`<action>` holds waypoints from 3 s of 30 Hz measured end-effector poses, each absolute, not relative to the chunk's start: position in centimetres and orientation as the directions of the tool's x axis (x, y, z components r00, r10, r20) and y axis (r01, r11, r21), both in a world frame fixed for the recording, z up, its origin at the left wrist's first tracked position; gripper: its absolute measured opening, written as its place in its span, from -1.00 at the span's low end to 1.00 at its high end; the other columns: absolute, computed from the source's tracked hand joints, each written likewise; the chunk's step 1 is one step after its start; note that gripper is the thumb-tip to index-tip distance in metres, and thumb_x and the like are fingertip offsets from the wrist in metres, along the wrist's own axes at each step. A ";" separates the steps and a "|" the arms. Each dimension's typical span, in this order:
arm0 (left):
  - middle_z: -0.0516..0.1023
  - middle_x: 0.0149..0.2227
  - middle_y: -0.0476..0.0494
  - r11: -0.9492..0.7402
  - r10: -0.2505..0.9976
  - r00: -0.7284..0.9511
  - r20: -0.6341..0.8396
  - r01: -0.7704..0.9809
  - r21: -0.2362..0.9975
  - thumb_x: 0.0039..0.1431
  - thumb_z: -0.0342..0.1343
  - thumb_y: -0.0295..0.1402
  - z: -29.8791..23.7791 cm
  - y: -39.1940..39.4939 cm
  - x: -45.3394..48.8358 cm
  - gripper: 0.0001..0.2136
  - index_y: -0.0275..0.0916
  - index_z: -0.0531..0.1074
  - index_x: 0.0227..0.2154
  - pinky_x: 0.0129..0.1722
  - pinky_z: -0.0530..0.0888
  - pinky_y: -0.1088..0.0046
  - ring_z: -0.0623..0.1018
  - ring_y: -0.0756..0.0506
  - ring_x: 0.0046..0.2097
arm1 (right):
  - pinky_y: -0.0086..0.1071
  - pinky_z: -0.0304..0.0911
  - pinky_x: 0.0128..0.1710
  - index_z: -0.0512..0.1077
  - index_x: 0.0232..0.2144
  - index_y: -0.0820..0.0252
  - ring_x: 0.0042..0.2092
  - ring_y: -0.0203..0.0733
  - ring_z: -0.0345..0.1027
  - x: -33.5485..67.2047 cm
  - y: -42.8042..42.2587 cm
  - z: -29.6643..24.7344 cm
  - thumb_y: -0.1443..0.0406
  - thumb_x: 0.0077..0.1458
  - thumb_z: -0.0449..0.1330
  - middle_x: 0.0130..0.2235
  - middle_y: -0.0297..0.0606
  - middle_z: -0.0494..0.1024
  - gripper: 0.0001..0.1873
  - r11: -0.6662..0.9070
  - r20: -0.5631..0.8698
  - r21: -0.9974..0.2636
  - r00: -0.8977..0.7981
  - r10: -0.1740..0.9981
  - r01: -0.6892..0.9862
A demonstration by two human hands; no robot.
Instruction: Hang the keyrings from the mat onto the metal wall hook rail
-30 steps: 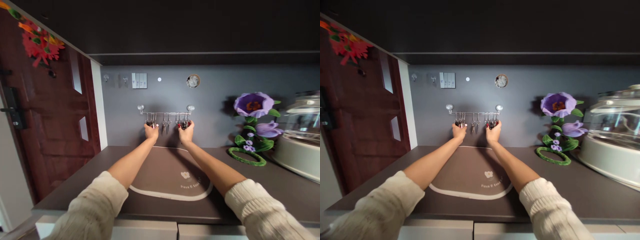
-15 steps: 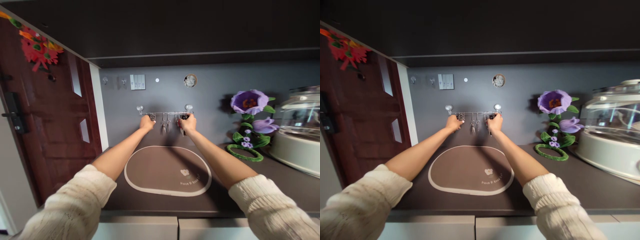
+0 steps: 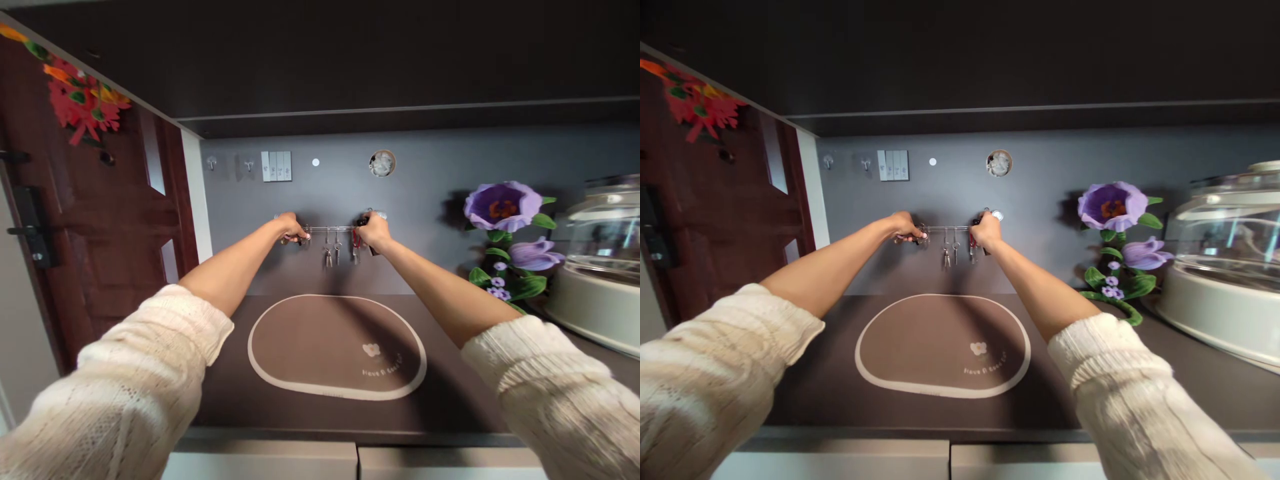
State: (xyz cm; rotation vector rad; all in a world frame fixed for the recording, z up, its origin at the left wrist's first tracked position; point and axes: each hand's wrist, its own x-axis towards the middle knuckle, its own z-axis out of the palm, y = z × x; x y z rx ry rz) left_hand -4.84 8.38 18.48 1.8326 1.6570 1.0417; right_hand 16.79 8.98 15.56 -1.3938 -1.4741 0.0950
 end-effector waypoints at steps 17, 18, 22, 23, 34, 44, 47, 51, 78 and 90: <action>0.41 -0.57 -0.05 -0.497 0.851 0.051 0.523 0.403 0.769 -0.16 0.22 -0.22 17.4 4.5 -7.8 -0.67 -0.32 0.37 -0.35 -0.69 0.12 0.65 0.30 0.14 -0.64 | -0.54 0.11 -0.69 0.29 -0.17 0.19 -0.66 -0.45 0.11 18.3 3.3 13.0 0.39 -0.22 0.20 -0.54 -0.40 0.34 -0.55 0.387 0.532 -0.752 0.145 0.834 0.533; 0.44 -0.50 -0.08 -0.515 0.846 0.081 0.528 0.386 0.766 -0.16 0.22 -0.21 17.2 3.7 -7.6 -0.65 -0.31 0.37 -0.31 -0.68 0.13 0.66 0.33 0.13 -0.61 | -0.54 0.11 -0.69 0.28 -0.16 0.19 -0.66 -0.44 0.12 18.5 3.1 13.1 0.38 -0.19 0.19 -0.55 -0.40 0.34 -0.56 0.389 0.545 -0.747 0.162 0.823 0.539; 0.48 -0.32 -0.15 -0.531 0.846 0.289 0.448 0.389 0.752 -0.16 0.21 -0.19 15.4 0.9 -6.5 -0.58 -0.26 0.37 -0.20 -0.66 0.16 0.64 0.36 0.13 -0.56 | -0.52 0.11 -0.68 0.25 -0.11 0.23 -0.69 -0.44 0.10 18.8 2.9 14.2 0.38 -0.13 0.15 -0.60 -0.43 0.31 -0.56 0.381 0.551 -0.772 0.240 0.799 0.508; 0.48 -0.32 -0.15 -0.525 0.846 0.339 0.411 0.403 0.749 -0.17 0.21 -0.18 14.7 0.4 -6.3 -0.57 -0.26 0.38 -0.20 -0.67 0.16 0.64 0.36 0.13 -0.57 | -0.52 0.10 -0.69 0.25 -0.11 0.24 -0.69 -0.44 0.09 18.8 2.9 14.5 0.39 -0.13 0.15 -0.62 -0.45 0.29 -0.56 0.377 0.533 -0.789 0.235 0.813 0.485; 0.50 -0.42 -0.09 -0.423 0.786 0.614 0.065 0.460 0.781 -0.16 0.17 -0.16 4.6 -0.1 -5.0 -0.56 -0.27 0.40 -0.19 -0.61 0.26 0.56 0.38 0.06 -0.56 | -0.47 0.11 -0.67 0.36 -0.22 0.20 -0.66 -0.36 0.17 19.8 0.1 7.9 0.27 -0.25 0.28 -0.62 -0.40 0.36 -0.57 0.247 0.154 -0.741 -0.200 0.968 0.624; 0.49 -0.14 -0.18 -0.525 0.851 0.374 0.369 0.628 0.574 -0.26 0.20 -0.06 4.8 3.7 -5.6 -0.60 -0.20 0.50 -0.35 -0.06 0.29 0.40 0.41 -0.19 -0.05 | -0.28 0.24 -0.22 0.36 -0.16 0.24 -0.20 -0.05 0.36 19.2 3.1 6.8 0.03 -0.30 0.27 -0.25 -0.11 0.49 -0.37 0.238 0.299 -0.599 -0.063 0.952 0.764; 0.38 -0.01 -0.25 -0.425 0.900 0.177 0.399 0.565 0.707 -0.17 0.20 -0.21 5.2 6.4 -3.8 -0.47 -0.25 0.33 -0.07 -0.06 0.30 0.41 0.40 -0.15 -0.03 | -0.28 0.21 -0.14 0.18 0.00 0.26 -0.11 -0.08 0.32 17.5 6.0 7.3 0.05 -0.30 0.27 -0.10 -0.08 0.41 -0.19 0.197 0.361 -0.765 0.155 0.920 0.614; 0.35 0.01 -0.32 -0.337 0.914 -0.034 0.404 0.490 0.804 -0.16 0.20 -0.34 5.6 9.5 -0.4 -0.39 -0.32 0.19 0.02 -0.12 0.31 0.44 0.42 -0.12 -0.06 | -0.29 0.18 -0.08 0.03 0.05 0.24 -0.04 -0.08 0.27 14.5 9.0 7.1 0.02 -0.38 0.29 -0.01 -0.04 0.32 -0.04 0.148 0.384 -0.834 0.366 0.848 0.531; 0.46 -0.53 -0.04 -0.697 0.704 0.335 0.627 0.498 0.517 0.04 -0.05 -0.44 10.6 6.5 -0.5 -0.82 -0.34 0.46 -0.40 -0.36 0.31 0.50 0.40 0.02 -0.46 | -0.50 0.15 -0.61 0.28 -0.53 0.25 -0.64 -0.44 0.12 15.9 5.8 12.3 0.30 0.02 0.11 -0.61 -0.38 0.31 -0.85 0.422 0.468 -0.773 -0.022 0.883 0.473; 0.18 0.15 -0.13 -0.687 0.702 0.661 0.265 0.530 0.498 0.03 -0.03 -0.06 3.2 -0.4 -7.3 -0.46 -0.15 0.20 0.07 0.11 0.12 0.39 0.19 -0.12 0.15 | -0.21 0.08 0.07 0.20 0.06 0.20 0.06 -0.07 0.18 21.6 -1.9 4.1 0.04 -0.11 0.18 0.09 -0.09 0.26 -0.31 0.412 0.107 -0.665 -0.466 0.878 0.623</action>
